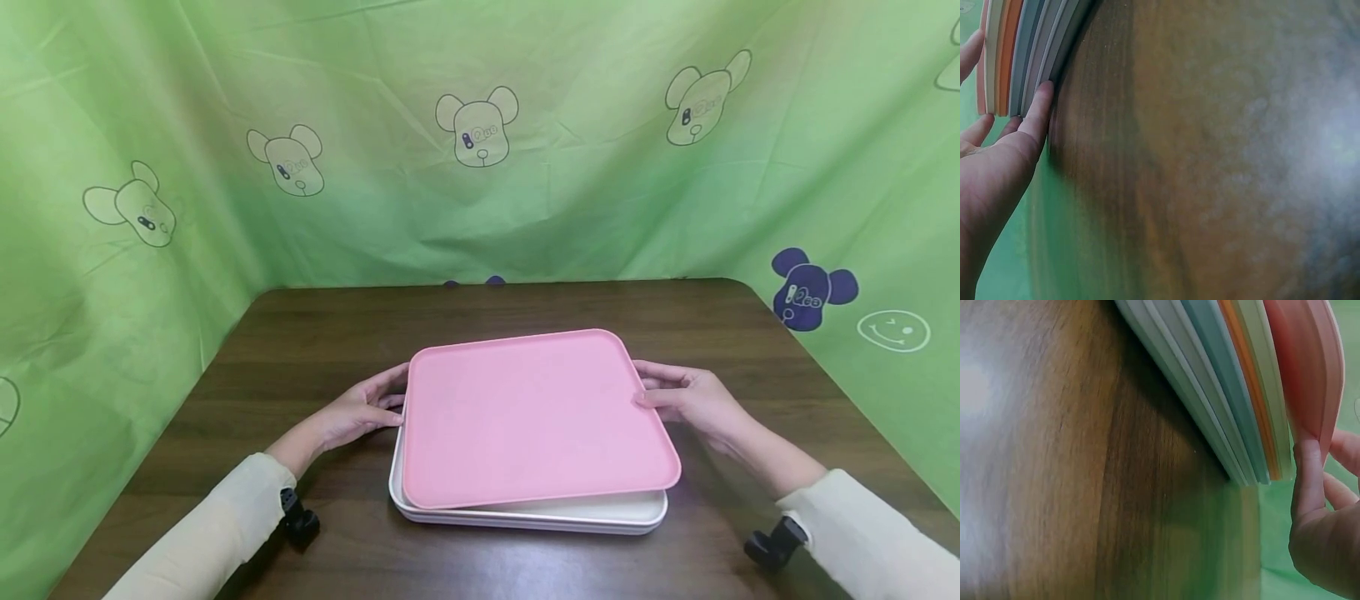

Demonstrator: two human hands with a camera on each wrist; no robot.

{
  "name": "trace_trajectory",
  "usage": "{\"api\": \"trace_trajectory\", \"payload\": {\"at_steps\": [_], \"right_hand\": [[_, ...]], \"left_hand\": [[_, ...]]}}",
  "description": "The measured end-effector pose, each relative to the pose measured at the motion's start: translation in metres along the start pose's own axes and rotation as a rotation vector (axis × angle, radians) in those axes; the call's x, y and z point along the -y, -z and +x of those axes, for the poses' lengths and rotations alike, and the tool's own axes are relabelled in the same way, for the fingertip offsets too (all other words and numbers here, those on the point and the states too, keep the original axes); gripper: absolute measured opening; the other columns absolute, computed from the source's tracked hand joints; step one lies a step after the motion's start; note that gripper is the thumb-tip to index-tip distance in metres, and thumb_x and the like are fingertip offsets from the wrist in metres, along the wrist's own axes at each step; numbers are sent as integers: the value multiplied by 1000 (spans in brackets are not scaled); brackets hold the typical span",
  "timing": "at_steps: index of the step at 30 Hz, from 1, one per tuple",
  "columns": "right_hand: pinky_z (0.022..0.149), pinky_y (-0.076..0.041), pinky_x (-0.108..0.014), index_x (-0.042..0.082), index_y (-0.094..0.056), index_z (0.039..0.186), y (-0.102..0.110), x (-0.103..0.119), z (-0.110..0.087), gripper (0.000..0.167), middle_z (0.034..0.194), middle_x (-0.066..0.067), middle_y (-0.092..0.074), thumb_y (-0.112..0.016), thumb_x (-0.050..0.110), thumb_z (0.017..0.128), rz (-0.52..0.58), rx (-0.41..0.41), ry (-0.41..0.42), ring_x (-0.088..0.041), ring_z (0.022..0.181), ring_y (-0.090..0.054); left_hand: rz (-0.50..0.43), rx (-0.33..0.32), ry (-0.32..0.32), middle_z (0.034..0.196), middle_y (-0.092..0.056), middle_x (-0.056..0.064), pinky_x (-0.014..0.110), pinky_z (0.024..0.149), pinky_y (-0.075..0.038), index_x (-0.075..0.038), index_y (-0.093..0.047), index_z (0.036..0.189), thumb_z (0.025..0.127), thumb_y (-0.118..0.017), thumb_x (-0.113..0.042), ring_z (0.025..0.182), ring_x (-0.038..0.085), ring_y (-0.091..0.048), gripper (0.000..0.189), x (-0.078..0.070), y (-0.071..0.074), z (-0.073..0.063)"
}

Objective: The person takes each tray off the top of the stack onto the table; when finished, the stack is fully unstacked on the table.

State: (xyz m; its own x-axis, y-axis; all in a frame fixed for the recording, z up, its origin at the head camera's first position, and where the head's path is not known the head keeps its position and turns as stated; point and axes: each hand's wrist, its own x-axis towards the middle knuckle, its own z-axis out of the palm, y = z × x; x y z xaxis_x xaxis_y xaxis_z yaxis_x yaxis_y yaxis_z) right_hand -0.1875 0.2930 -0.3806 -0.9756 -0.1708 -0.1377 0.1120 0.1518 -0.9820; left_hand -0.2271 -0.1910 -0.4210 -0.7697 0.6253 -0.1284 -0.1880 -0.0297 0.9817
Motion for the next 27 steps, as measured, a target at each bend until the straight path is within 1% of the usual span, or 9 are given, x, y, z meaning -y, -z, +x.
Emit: {"api": "trace_trajectory", "payload": {"at_steps": [3,6,9,12,16,19,22,24,27], "right_hand": [[75,-56,-34,-1,-51,139,0,-1,1,58,101,5,-71,-73,3,85,60,6,-23,-15,88,-69],[76,-56,-33,15,-64,130,1,-1,3,45,102,8,-70,-72,4,86,120,7,-37,-13,89,-69],[75,-56,-34,23,-68,122,2,-1,5,40,102,9,-71,-71,4,87,141,9,-45,-14,88,-69],[74,-57,-36,20,-65,129,2,0,5,44,101,7,-71,-71,5,88,117,15,-50,-16,87,-70],[75,-56,-36,4,-49,142,2,1,5,58,102,5,-71,-70,6,88,80,25,-48,-16,88,-70],[75,-56,-36,-4,-41,144,2,2,6,63,103,4,-70,-70,6,89,62,23,-43,-16,89,-70],[75,-56,-36,-2,-44,143,3,3,8,61,101,4,-71,-70,6,89,69,16,-49,-15,88,-69],[74,-57,-35,3,-50,141,2,4,8,56,99,4,-71,-70,6,89,87,10,-53,-15,87,-69],[72,-57,-34,11,-61,133,2,4,10,46,96,3,-72,-69,3,88,130,8,-51,-14,84,-69]], "left_hand": [[8,-3,-3,161,-9,12,34,100,-43,-7,-14,156,85,-68,4,140,38,-24,90,0,0,0],[7,3,-17,161,-8,14,33,99,-43,-6,-13,156,85,-68,5,140,40,-23,90,0,0,0],[5,11,-24,161,-7,15,33,98,-44,-5,-12,156,85,-67,6,140,40,-23,91,1,0,1],[6,16,-25,160,-7,16,33,98,-44,-5,-11,156,85,-68,5,140,40,-23,91,1,-1,0],[23,12,-21,160,-7,16,34,99,-44,-5,-11,156,85,-69,3,140,41,-24,92,0,-1,-1],[39,10,-16,161,-7,15,34,99,-43,-6,-12,156,85,-69,2,140,40,-24,91,0,-1,-1],[44,8,-10,161,-7,15,34,99,-43,-7,-12,156,85,-69,2,140,40,-24,92,-1,-1,-1],[43,7,-8,161,-7,15,34,99,-43,-6,-11,156,85,-70,2,140,40,-24,92,-1,-1,0],[38,4,-8,161,-7,15,35,100,-43,-6,-11,156,85,-70,1,140,40,-23,93,-1,-2,0]]}}
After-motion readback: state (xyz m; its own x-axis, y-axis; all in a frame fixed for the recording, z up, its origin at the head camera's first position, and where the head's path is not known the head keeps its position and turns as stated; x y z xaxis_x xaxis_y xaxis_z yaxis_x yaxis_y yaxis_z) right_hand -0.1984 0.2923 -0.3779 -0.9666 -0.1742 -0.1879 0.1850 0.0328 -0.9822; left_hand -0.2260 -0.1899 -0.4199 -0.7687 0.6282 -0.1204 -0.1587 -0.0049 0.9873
